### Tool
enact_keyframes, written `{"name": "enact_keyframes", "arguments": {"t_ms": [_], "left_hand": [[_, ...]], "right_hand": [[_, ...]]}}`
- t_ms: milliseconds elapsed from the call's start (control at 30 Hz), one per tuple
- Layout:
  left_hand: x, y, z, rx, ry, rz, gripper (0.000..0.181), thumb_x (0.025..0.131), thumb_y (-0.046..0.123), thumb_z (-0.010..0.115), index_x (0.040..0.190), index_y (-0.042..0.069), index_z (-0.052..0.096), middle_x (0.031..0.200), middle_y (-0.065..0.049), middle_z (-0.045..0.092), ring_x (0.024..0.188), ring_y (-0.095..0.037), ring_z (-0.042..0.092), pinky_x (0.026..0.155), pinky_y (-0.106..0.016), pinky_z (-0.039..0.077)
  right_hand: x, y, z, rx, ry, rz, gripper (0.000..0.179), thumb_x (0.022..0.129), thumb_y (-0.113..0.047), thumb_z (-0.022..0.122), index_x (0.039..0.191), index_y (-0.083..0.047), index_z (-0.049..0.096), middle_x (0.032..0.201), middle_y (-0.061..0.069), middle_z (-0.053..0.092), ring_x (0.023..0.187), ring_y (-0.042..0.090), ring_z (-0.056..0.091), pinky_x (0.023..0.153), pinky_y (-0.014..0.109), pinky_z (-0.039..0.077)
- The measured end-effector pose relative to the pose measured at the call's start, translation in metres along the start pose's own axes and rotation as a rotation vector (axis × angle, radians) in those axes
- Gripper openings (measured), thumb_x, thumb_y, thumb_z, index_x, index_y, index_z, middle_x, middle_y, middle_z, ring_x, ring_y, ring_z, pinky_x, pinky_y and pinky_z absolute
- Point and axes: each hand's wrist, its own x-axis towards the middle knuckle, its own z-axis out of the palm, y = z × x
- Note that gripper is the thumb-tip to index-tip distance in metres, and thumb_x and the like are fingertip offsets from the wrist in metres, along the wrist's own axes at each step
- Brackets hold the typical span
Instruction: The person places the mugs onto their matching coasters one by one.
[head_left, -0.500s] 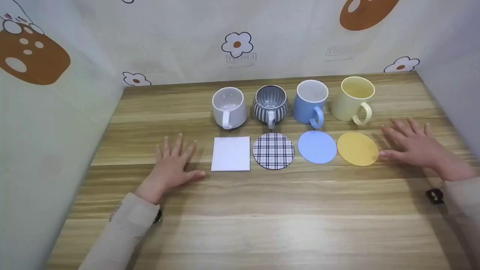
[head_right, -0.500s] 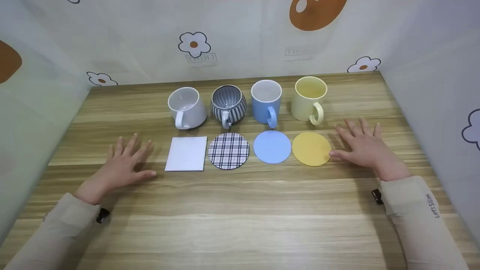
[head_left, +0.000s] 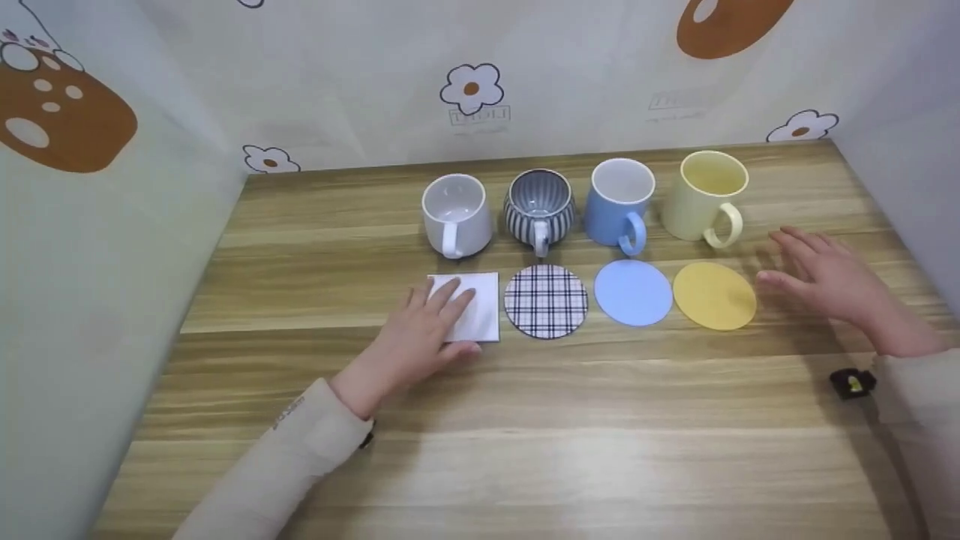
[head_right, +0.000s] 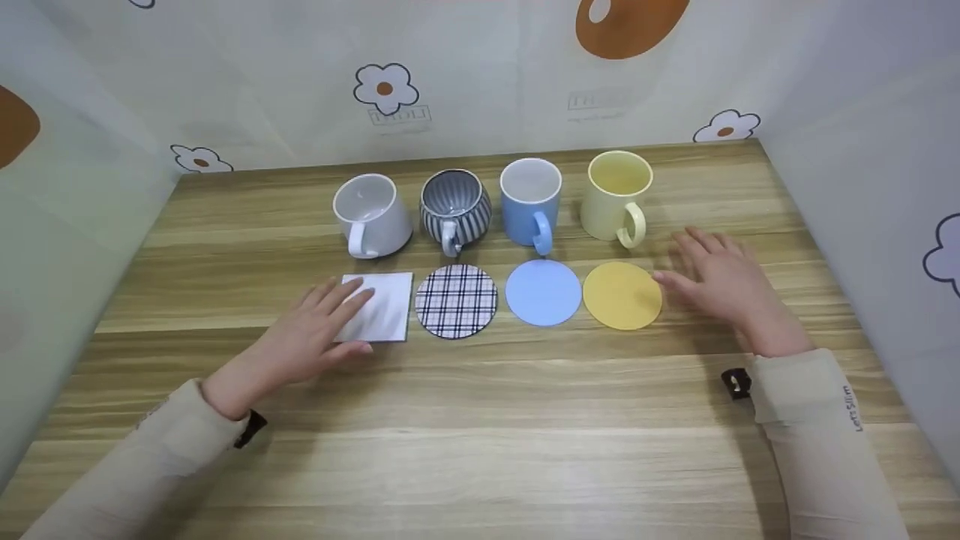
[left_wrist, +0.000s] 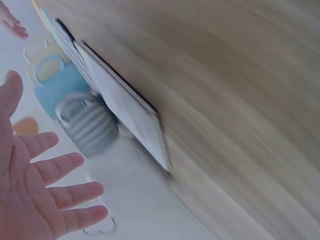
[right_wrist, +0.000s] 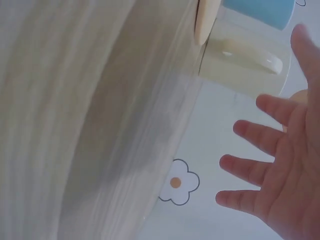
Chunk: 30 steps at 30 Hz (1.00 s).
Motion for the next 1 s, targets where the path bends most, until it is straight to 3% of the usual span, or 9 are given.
{"name": "enact_keyframes", "arguments": {"t_ms": [200,367,600,667,733,833,900,1000], "left_hand": [[0.026,0.037,0.005,0.011,-0.023,0.122,0.068,0.088,0.051,0.050,0.139,0.010,0.037,0.143,-0.017,0.035,0.129,-0.045,0.030,0.103,-0.058,0.025],[0.043,0.065,0.010,0.062,-0.061,0.213,0.068,0.089,0.053,0.046,0.142,0.013,0.033,0.145,-0.014,0.032,0.130,-0.043,0.030,0.105,-0.055,0.025],[0.060,0.086,0.017,0.050,-0.086,0.287,0.070,0.090,0.054,0.044,0.145,0.014,0.026,0.148,-0.013,0.027,0.131,-0.041,0.028,0.105,-0.053,0.026],[0.064,0.088,0.017,0.026,-0.093,0.286,0.070,0.090,0.053,0.044,0.145,0.014,0.025,0.148,-0.013,0.026,0.132,-0.040,0.027,0.106,-0.052,0.025],[0.069,0.090,0.017,0.004,-0.100,0.280,0.070,0.090,0.052,0.045,0.146,0.015,0.023,0.148,-0.012,0.026,0.132,-0.039,0.028,0.107,-0.049,0.025],[0.076,0.095,0.016,-0.021,-0.109,0.271,0.069,0.091,0.050,0.046,0.146,0.015,0.023,0.147,-0.011,0.029,0.132,-0.036,0.029,0.108,-0.046,0.025],[0.080,0.099,0.015,-0.023,-0.112,0.267,0.067,0.091,0.049,0.047,0.145,0.016,0.025,0.147,-0.010,0.031,0.132,-0.035,0.030,0.109,-0.045,0.025],[0.086,0.107,0.016,0.003,-0.103,0.273,0.065,0.091,0.048,0.046,0.144,0.015,0.029,0.145,-0.009,0.033,0.131,-0.033,0.032,0.108,-0.044,0.026]], "right_hand": [[0.009,-0.010,-0.002,0.153,0.103,0.072,0.063,0.095,-0.038,0.046,0.135,0.009,0.032,0.137,0.037,0.027,0.122,0.056,0.025,0.099,0.065,0.019],[0.017,-0.020,0.001,0.216,0.158,0.115,0.059,0.096,-0.036,0.043,0.131,0.011,0.037,0.131,0.037,0.035,0.113,0.055,0.038,0.091,0.064,0.029],[0.027,-0.030,0.004,0.287,0.246,0.140,0.052,0.098,-0.032,0.040,0.125,0.012,0.044,0.122,0.037,0.046,0.100,0.052,0.049,0.083,0.061,0.037],[0.029,-0.031,0.006,0.289,0.279,0.155,0.051,0.098,-0.033,0.040,0.122,0.011,0.048,0.113,0.034,0.053,0.091,0.043,0.056,0.079,0.051,0.042],[0.030,-0.032,0.007,0.294,0.307,0.179,0.051,0.097,-0.034,0.040,0.118,0.010,0.052,0.101,0.030,0.058,0.076,0.025,0.059,0.070,0.036,0.045],[0.032,-0.033,0.008,0.318,0.321,0.222,0.053,0.096,-0.038,0.040,0.113,0.010,0.055,0.084,0.021,0.059,0.058,0.000,0.048,0.054,0.018,0.038],[0.033,-0.034,0.009,0.350,0.316,0.249,0.055,0.096,-0.041,0.040,0.112,0.010,0.055,0.080,0.014,0.058,0.054,-0.006,0.045,0.049,0.014,0.037],[0.035,-0.037,0.010,0.437,0.298,0.289,0.057,0.095,-0.043,0.040,0.111,0.010,0.054,0.076,0.002,0.056,0.052,-0.003,0.047,0.049,0.014,0.039]]}}
